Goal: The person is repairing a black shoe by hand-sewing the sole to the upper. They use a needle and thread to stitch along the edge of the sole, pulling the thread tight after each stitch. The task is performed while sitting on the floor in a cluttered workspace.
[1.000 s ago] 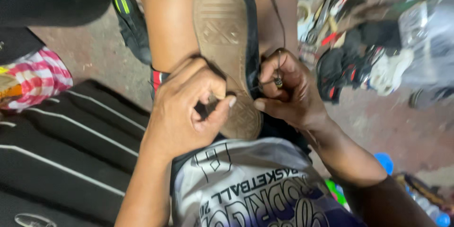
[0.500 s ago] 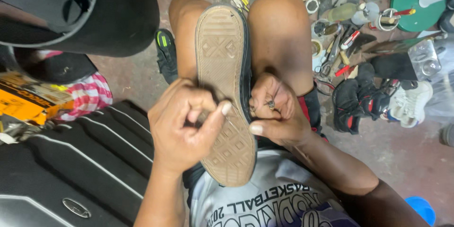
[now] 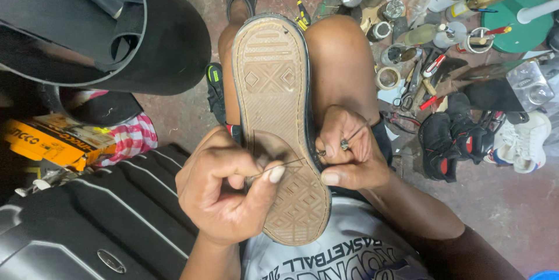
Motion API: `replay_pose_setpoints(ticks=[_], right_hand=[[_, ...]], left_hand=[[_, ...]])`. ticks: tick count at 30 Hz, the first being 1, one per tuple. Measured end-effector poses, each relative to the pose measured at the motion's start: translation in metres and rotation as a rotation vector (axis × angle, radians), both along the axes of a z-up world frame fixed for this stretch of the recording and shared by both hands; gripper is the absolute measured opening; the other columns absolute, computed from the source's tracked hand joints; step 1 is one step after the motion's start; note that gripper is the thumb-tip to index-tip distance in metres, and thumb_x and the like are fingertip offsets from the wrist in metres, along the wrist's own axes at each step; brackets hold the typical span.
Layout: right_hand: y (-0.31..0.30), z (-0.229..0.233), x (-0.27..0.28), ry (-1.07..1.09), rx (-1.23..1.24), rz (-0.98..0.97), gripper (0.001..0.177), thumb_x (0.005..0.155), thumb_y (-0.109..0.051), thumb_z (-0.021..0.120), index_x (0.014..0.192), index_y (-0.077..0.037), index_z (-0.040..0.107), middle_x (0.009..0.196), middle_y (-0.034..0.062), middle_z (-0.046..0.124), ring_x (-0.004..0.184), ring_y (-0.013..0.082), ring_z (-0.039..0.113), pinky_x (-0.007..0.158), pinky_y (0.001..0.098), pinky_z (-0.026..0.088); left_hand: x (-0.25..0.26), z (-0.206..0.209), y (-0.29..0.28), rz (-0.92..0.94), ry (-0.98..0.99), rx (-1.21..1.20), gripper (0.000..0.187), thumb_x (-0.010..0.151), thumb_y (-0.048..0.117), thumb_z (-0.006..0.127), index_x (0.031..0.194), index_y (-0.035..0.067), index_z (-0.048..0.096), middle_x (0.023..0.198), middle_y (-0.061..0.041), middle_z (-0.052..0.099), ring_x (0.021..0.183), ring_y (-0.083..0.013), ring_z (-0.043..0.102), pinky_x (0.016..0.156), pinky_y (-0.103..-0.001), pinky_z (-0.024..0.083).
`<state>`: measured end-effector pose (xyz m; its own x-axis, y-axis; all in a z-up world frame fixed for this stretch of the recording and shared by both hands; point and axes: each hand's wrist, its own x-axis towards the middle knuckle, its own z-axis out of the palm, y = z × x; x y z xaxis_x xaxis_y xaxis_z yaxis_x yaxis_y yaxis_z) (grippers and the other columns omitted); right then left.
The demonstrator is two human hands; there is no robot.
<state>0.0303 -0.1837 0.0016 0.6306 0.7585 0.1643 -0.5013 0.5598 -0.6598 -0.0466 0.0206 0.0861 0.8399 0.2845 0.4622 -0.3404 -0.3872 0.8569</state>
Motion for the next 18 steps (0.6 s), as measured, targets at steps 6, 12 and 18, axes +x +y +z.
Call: replay_pose_setpoints(ticks=[6,12,18], right_hand=[[-0.013,0.007,-0.003,-0.138,-0.026,-0.046,0.034,0.085,0.013,0.069,0.108,-0.005,0.052,0.070,-0.0056,0.039,0.059,0.0046,0.032,0.056,0.0242,0.021],[-0.006,0.008,0.001,0.061,-0.063,-0.123,0.034,0.081,0.010,0.068,0.104,-0.004,0.048,0.069,-0.0055,0.036,0.055,0.0048,0.029,0.055,0.0249,0.020],[0.010,0.000,0.003,0.284,0.023,-0.123,0.033,0.080,0.007,0.064,0.104,-0.004,0.044,0.065,-0.0017,0.037,0.049,0.0105,0.032,0.052,0.0249,0.026]], left_hand=[[-0.006,-0.014,-0.013,0.042,-0.094,-0.092,0.023,0.092,0.007,0.078,0.096,0.007,0.055,0.076,-0.002,0.057,0.067,-0.0107,0.051,0.067,-0.024,0.042],[-0.006,-0.014,-0.029,0.130,0.007,-0.458,0.018,0.106,0.007,0.069,0.104,0.004,0.052,0.102,-0.008,0.055,0.086,-0.0098,0.048,0.090,-0.023,0.042],[0.004,-0.007,-0.025,0.067,0.076,-0.613,0.014,0.109,-0.002,0.063,0.104,0.002,0.051,0.105,-0.009,0.054,0.091,-0.0096,0.048,0.089,-0.022,0.040]])
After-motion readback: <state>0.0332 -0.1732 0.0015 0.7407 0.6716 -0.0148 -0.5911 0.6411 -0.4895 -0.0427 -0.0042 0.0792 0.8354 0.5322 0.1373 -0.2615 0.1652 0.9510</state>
